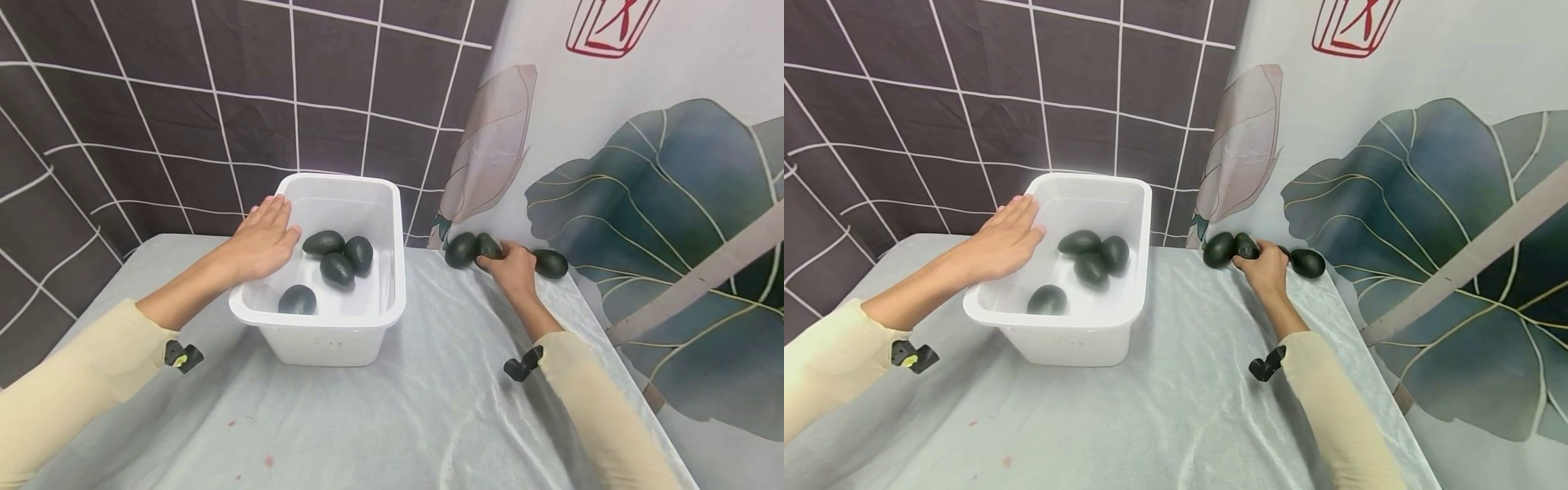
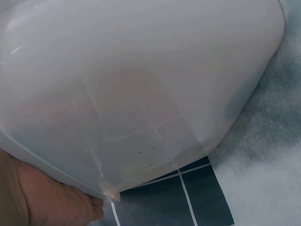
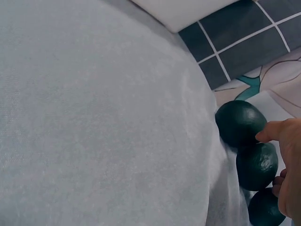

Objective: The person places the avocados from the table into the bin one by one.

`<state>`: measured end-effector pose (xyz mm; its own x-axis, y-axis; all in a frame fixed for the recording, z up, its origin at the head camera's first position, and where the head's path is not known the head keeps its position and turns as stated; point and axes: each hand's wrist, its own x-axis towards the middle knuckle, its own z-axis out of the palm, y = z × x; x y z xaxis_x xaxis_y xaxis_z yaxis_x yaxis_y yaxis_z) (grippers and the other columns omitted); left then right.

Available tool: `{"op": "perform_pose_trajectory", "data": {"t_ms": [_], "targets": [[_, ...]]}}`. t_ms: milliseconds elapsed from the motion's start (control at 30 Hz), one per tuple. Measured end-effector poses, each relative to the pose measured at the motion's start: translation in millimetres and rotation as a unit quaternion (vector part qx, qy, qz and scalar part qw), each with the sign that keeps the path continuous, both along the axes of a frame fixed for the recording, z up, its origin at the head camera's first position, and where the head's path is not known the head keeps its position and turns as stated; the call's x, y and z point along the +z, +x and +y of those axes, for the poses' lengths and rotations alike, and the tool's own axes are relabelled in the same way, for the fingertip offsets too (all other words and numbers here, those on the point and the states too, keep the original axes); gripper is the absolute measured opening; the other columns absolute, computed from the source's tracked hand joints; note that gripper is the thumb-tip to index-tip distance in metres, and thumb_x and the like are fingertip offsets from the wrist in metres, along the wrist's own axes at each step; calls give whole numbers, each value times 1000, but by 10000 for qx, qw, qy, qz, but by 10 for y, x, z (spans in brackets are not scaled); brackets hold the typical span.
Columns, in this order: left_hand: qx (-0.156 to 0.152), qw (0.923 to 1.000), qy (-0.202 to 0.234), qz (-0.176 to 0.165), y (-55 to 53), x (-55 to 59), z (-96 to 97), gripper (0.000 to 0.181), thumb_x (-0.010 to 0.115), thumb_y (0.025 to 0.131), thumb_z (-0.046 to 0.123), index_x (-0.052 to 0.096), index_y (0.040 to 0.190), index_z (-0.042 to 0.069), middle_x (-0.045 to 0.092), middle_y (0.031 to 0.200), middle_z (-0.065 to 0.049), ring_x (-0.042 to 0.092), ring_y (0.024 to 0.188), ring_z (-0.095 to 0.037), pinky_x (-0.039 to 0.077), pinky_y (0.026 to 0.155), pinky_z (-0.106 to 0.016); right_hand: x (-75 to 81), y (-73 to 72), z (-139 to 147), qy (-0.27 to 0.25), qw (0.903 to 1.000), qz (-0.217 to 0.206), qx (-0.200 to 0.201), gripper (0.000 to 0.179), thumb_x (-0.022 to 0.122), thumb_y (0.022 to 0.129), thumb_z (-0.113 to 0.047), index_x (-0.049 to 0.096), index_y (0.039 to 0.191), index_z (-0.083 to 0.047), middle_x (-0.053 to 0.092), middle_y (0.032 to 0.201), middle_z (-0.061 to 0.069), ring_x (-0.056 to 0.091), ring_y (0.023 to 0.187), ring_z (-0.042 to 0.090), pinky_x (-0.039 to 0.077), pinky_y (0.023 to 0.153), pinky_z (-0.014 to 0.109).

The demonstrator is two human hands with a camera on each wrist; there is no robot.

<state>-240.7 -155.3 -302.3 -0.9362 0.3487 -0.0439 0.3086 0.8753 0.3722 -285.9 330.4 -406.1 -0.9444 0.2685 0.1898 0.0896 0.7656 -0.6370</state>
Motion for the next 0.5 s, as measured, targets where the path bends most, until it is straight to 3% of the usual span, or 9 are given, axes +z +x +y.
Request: {"op": "perform_pose_trajectory", "data": {"t_ms": [300, 500], "targets": [[8, 10000, -16, -10, -17, 0, 1, 76, 21, 120, 36, 4, 174, -16, -8, 185, -35, -9, 176, -53, -6, 144, -65, -30, -94, -4, 50, 9998, -96, -155, 78, 85, 96, -31, 58, 158, 10, 64, 156, 35, 51, 156, 54, 43, 131, 64], [2, 10000, -40, -18, -18, 1, 1, 76, 20, 120, 36, 4, 174, -16, -8, 185, -35, -9, 176, -53, -6, 144, -65, -320, -394, 192, 277, 9987, -96, -411, 83, 91, 89, -40, 65, 155, 3, 69, 153, 28, 53, 154, 53, 44, 128, 66]]}}
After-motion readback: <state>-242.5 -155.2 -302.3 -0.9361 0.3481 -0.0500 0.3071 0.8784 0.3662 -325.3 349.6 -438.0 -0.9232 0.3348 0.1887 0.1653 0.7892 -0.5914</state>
